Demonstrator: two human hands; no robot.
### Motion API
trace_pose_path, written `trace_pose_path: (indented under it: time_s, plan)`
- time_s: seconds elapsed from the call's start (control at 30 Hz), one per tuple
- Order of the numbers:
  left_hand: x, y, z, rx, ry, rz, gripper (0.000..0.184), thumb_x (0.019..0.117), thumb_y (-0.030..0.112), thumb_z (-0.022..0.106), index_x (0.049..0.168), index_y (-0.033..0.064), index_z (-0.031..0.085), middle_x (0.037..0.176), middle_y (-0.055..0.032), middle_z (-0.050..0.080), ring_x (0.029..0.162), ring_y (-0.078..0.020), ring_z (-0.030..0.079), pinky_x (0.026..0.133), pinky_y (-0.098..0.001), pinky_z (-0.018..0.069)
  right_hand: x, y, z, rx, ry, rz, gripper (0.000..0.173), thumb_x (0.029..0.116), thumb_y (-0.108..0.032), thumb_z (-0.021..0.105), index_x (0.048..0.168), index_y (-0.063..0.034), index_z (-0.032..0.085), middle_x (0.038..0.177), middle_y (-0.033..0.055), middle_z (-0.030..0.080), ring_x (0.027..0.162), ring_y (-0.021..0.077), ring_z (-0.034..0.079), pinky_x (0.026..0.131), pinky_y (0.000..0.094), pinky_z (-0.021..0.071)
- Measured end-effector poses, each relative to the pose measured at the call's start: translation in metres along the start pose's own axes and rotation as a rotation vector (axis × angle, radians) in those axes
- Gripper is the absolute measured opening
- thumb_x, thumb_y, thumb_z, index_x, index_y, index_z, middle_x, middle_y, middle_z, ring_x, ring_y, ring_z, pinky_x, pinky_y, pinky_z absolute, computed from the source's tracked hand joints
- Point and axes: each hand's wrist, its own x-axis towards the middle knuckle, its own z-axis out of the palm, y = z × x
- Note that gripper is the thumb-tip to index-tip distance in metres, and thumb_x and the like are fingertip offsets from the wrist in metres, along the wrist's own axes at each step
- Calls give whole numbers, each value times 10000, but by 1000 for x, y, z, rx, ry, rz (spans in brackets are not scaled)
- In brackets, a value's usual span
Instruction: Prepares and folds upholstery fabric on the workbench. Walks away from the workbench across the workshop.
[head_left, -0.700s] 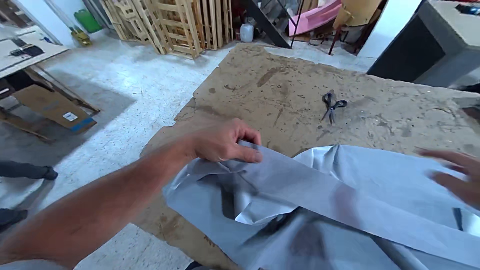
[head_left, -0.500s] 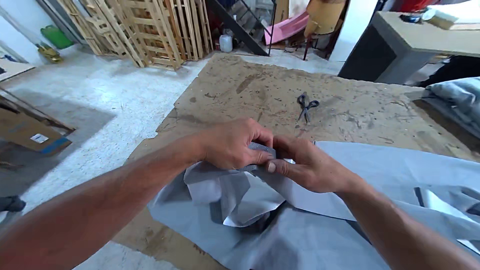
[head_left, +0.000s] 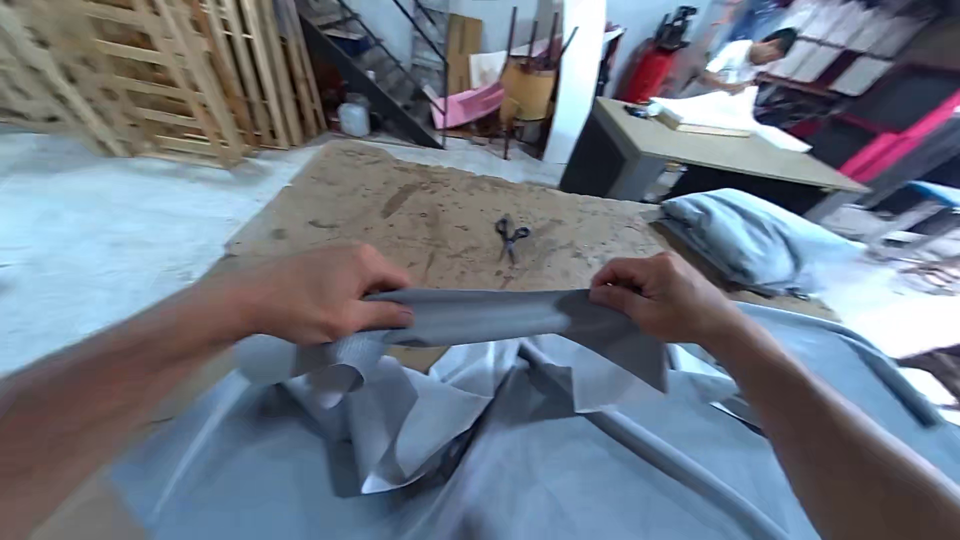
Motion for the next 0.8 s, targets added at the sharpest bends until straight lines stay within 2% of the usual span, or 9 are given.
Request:
trace_pose_path:
  time_s: [0.1, 0.17, 0.23, 0.3, 0.37, 0.43, 0.63, 0.7, 0.8]
  plan:
    - [2, -7, -9, 227, 126, 65, 255, 956, 419, 645, 758, 258, 643, 537, 104, 503, 445, -45, 474, 406, -285, 399, -8, 12, -14, -98, 62, 19, 195, 995, -251, 601, 939, -116, 731, 648, -38, 603, 551, 69, 548, 534, 328, 477]
    - [3, -8, -12, 230, 232, 108, 177, 910, 428, 667, 805, 287, 690, 574, 134, 546, 469, -24, 506, 421, -296, 442, -14, 16, -25, -86, 97, 41, 187, 1013, -238, 593, 971, -105, 718, 693, -31, 632, 590, 58, 576, 569, 303, 504]
    - [3, -7, -13, 79, 288, 209, 143, 858, 475, 678, 824, 338, 698, 764, 197, 628, 650, 45, 581, 553, -220, 523, -15, 9, -29, -13, 99, 78, 159, 1025, -210, 582, 993, -100, 692, 762, -28, 655, 655, 35, 608, 619, 258, 538]
    - [0, 1, -14, -255, 214, 314, 114, 865, 355, 699, 907, 251, 723, 981, 111, 716, 891, -28, 680, 755, -243, 603, -10, 3, -27, 86, 109, 98, 130, 1026, -177, 572, 1008, -93, 670, 800, -36, 652, 696, 10, 615, 653, 219, 547]
    - [-5, 4, -12, -612, 127, 344, 94, 879, 204, 708, 954, 150, 725, 873, -2, 746, 761, -84, 715, 654, -242, 614, -3, 4, -22, 155, 141, 106, 125, 1019, -163, 557, 999, -102, 664, 783, -56, 633, 681, -11, 589, 635, 190, 517]
    - [-12, 4, -14, -762, 48, 337, 96, 902, 154, 685, 970, 124, 745, 812, -32, 757, 694, -92, 727, 611, -240, 620, 1, 6, -23, 195, 150, 119, 127, 1016, -161, 553, 989, -103, 663, 757, -58, 626, 656, -9, 583, 610, 187, 509]
    - [-40, -12, -14, -461, 19, -4, 94, 893, 185, 764, 925, 146, 685, 720, -15, 717, 574, -116, 668, 481, -256, 548, -54, 7, -46, 46, -7, 289, 116, 982, -210, 608, 913, -181, 697, 726, -74, 651, 612, 46, 605, 541, 270, 526]
    - [-50, -15, 8, -433, 8, 8, 74, 908, 250, 755, 900, 187, 718, 713, 43, 700, 586, -67, 647, 492, -236, 538, -87, 16, -54, -1, -144, 436, 90, 963, -79, 657, 896, -93, 715, 747, 16, 669, 651, 150, 632, 599, 386, 534]
    - [-39, -9, 73, -630, -72, 58, 104, 956, 238, 705, 904, 150, 728, 733, 55, 686, 637, -32, 637, 564, -222, 541, -122, 25, -52, 6, -369, 716, 50, 938, 48, 674, 948, 48, 723, 811, 143, 687, 744, 229, 648, 720, 446, 535]
